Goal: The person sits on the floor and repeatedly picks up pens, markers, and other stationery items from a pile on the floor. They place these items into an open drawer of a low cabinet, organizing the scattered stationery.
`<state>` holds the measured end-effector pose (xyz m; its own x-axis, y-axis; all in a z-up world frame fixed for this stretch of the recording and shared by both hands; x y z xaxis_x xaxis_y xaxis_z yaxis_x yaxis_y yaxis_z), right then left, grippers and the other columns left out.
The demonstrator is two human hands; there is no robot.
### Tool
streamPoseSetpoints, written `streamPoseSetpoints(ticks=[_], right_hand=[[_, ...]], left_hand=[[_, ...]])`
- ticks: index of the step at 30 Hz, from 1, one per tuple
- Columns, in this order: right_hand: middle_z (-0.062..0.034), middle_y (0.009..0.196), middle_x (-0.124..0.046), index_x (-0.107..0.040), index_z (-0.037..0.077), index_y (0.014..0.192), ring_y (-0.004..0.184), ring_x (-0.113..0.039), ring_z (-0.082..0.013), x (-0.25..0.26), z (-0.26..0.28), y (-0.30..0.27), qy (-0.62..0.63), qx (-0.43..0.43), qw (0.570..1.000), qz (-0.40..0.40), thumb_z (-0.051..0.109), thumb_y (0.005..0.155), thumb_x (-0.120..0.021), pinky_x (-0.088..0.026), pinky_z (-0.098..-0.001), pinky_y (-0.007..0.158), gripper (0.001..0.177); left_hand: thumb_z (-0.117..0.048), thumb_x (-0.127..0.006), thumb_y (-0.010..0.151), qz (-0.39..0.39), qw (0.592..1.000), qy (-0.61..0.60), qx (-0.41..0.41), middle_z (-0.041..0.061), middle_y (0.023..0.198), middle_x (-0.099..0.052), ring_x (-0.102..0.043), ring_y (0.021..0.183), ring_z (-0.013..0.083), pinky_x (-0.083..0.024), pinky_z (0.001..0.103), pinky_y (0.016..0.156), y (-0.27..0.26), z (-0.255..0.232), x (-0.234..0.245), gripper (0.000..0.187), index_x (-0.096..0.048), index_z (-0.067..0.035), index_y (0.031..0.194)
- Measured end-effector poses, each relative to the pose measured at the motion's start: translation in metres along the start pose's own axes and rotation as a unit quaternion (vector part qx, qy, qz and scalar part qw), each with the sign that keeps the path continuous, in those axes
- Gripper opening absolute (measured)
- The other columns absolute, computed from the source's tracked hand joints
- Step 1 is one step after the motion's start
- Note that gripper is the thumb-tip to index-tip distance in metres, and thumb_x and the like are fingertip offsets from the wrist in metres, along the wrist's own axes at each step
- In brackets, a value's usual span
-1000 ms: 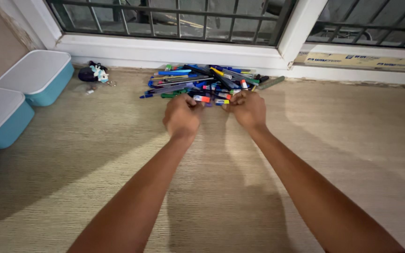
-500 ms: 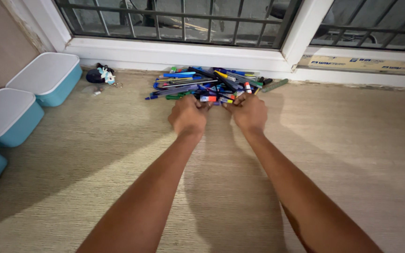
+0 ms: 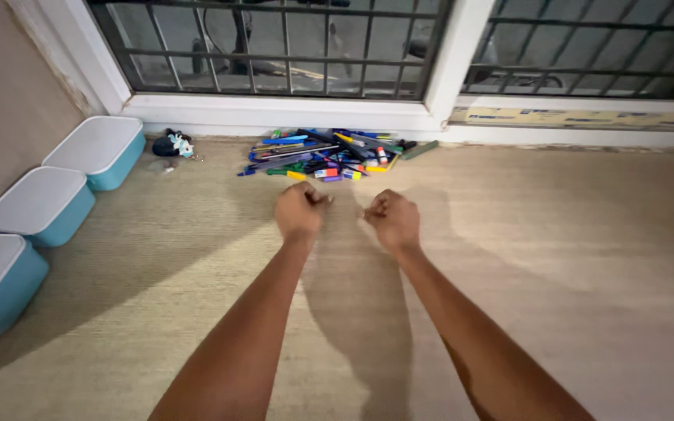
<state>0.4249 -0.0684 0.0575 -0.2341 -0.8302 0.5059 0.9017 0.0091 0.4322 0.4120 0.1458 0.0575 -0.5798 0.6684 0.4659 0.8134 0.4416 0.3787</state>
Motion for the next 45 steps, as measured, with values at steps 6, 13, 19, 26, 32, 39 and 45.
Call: streamPoseSetpoints(ticks=[6, 13, 19, 26, 32, 39, 45], right_hand=[[-0.0065, 0.074, -0.074, -0.071, 0.005, 0.085, 0.068, -0.072, -0.0181, 0.032, 0.02, -0.05, -0.036, -0.055, 0.996, 0.055, 0.014, 0.071, -0.087, -0.055, -0.0335, 0.065, 0.023], [-0.0036, 0.075, -0.072, -0.072, 0.002, 0.086, 0.067, -0.066, -0.0118, 0.075, 0.045, -0.127, 0.06, -0.087, 0.984, 0.144, 0.012, 0.074, -0.084, -0.055, -0.0284, 0.062, 0.02], [-0.0064, 0.08, -0.07, -0.073, 0.002, 0.099, 0.061, -0.061, -0.0101, 0.123, 0.087, -0.202, 0.108, -0.174, 0.939, 0.278, 0.013, 0.091, -0.071, -0.048, -0.0277, 0.052, 0.013], [-0.0085, 0.09, -0.079, -0.076, 0.002, 0.107, 0.071, -0.071, -0.0134, 0.169, 0.131, -0.267, 0.023, -0.117, 0.82, 0.56, 0.023, 0.092, -0.071, -0.056, -0.0296, 0.058, 0.026], [-0.0058, 0.107, -0.079, -0.076, 0.011, 0.118, 0.093, -0.073, -0.0148, 0.183, 0.109, -0.304, -0.121, -0.11, 0.756, 0.634, 0.028, 0.09, -0.072, -0.06, -0.0309, 0.079, 0.032], [-0.0092, 0.115, -0.079, -0.077, 0.013, 0.117, 0.108, -0.072, -0.0231, 0.151, 0.034, -0.308, -0.18, -0.093, 0.819, 0.536, 0.019, 0.086, -0.066, -0.056, -0.038, 0.092, 0.034], [-0.0169, 0.121, -0.07, -0.071, 0.017, 0.124, 0.112, -0.066, -0.0351, 0.13, 0.012, -0.304, -0.241, -0.087, 0.875, 0.41, 0.024, 0.093, -0.064, -0.052, -0.0435, 0.097, 0.033]], left_hand=[[-0.023, -0.09, 0.069, 0.024, 0.998, -0.037, -0.041, 0.01, 0.071, -0.069, -0.068, 0.065, 0.0278, -0.055, 0.039, 0.065, -0.045, -0.015, 0.023, 0.029, -0.067, -0.005, 0.07], [-0.019, -0.09, 0.068, 0.069, 0.994, -0.034, -0.078, 0.012, 0.08, -0.069, -0.067, 0.071, 0.0278, -0.055, 0.039, 0.067, -0.126, -0.038, 0.055, 0.029, -0.066, -0.003, 0.071], [-0.017, -0.088, 0.07, 0.106, 0.988, -0.075, -0.082, 0.009, 0.078, -0.069, -0.067, 0.069, 0.0221, -0.055, 0.034, 0.066, -0.194, -0.05, 0.087, 0.028, -0.065, -0.003, 0.073], [-0.016, -0.089, 0.074, 0.178, 0.977, -0.116, -0.029, 0.006, 0.068, -0.066, -0.061, 0.064, 0.0135, -0.052, 0.029, 0.063, -0.24, -0.061, 0.119, 0.027, -0.065, -0.003, 0.075], [-0.016, -0.08, 0.091, 0.313, 0.894, -0.316, -0.052, -0.003, 0.067, -0.053, -0.066, 0.073, 0.0045, -0.055, 0.023, 0.067, -0.298, -0.101, 0.147, 0.029, -0.058, -0.007, 0.076], [-0.028, -0.083, 0.088, 0.495, 0.866, -0.071, -0.018, 0.004, 0.071, -0.065, -0.057, 0.066, 0.0122, -0.047, 0.029, 0.06, -0.361, -0.094, 0.126, 0.03, -0.066, -0.005, 0.077], [-0.042, -0.08, 0.083, 0.588, 0.794, 0.154, 0.013, 0.006, 0.11, -0.074, -0.068, 0.1, 0.0207, -0.053, 0.042, 0.091, -0.364, -0.051, 0.077, 0.036, -0.072, -0.015, 0.106]])
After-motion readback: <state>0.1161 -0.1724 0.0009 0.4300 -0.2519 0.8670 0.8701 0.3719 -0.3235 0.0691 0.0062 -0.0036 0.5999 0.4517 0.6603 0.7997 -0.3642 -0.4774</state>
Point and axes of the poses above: each hand's wrist, its own y-axis towards the middle knuckle, its own x-axis out of the back of the hand, z = x × y, the point moved 4 cm from there along y, towards the middle knuckle
